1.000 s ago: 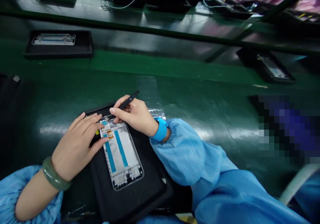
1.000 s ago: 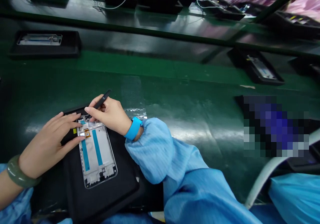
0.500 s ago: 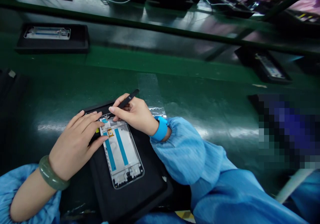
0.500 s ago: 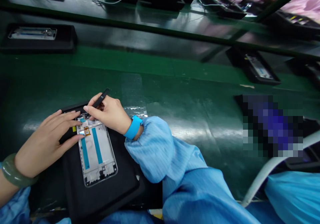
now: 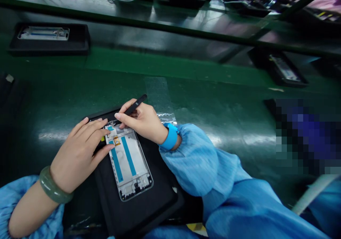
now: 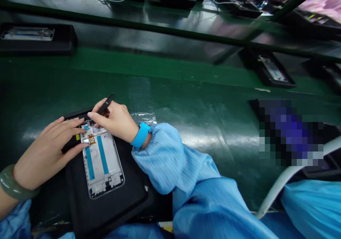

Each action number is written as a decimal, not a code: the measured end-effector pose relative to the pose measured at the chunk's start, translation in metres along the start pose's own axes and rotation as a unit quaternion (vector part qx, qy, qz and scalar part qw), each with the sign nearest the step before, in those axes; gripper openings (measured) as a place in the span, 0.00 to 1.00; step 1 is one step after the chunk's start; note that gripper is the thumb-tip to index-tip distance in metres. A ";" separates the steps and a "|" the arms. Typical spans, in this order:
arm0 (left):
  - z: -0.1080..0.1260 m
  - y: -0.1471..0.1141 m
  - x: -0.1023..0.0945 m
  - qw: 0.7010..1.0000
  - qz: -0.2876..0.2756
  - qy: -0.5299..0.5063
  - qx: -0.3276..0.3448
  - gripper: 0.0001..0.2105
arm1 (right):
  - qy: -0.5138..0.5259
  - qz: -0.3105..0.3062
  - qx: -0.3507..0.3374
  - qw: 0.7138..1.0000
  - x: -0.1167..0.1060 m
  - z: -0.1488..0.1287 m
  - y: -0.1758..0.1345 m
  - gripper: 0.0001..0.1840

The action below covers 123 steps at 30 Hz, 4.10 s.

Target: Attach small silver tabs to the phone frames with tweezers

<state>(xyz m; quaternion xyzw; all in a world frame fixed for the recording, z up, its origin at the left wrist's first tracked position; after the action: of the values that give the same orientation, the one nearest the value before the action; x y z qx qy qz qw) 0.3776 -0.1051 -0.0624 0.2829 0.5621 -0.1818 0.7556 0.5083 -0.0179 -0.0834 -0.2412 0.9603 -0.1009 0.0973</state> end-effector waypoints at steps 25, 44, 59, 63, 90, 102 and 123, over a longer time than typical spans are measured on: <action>0.007 0.003 0.008 0.997 0.012 0.070 0.009 0.15 | 0.095 0.033 -0.079 0.992 -0.006 -0.007 0.002 0.13; 0.009 0.003 0.007 0.997 0.009 0.081 0.003 0.17 | -0.079 0.003 -0.114 0.990 0.002 -0.014 0.005 0.09; 0.009 0.002 0.007 0.997 0.015 0.075 0.003 0.16 | -0.110 0.013 -0.157 0.981 0.001 -0.021 0.002 0.09; 0.009 0.002 0.007 0.998 0.023 0.062 0.007 0.15 | -0.108 0.017 -0.158 0.981 0.000 -0.021 0.001 0.09; 0.008 0.004 0.007 0.998 0.006 0.060 0.006 0.15 | -0.139 0.020 -0.178 0.974 0.001 -0.023 -0.002 0.08; 0.011 0.005 0.006 0.998 0.008 0.055 0.002 0.14 | -0.108 0.022 -0.158 0.981 -0.001 -0.021 -0.001 0.09; 0.009 0.003 0.007 0.999 0.004 0.051 0.011 0.15 | -0.123 0.018 -0.172 0.977 0.000 -0.023 -0.002 0.07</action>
<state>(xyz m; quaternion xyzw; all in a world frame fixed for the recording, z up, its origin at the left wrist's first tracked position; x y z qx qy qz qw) 0.3884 -0.1082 -0.0666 0.3026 0.5963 -0.1702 0.7238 0.5038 -0.0166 -0.0605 -0.2478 0.9480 0.0984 0.1739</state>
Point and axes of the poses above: each hand's wrist, its own y-axis towards the middle knuckle, its own x-axis out of the palm, z = x × y, the point moved 6 cm from there along y, towards the middle knuckle, and after that the axes turned 12 degrees about x, right-handed, at the moved point
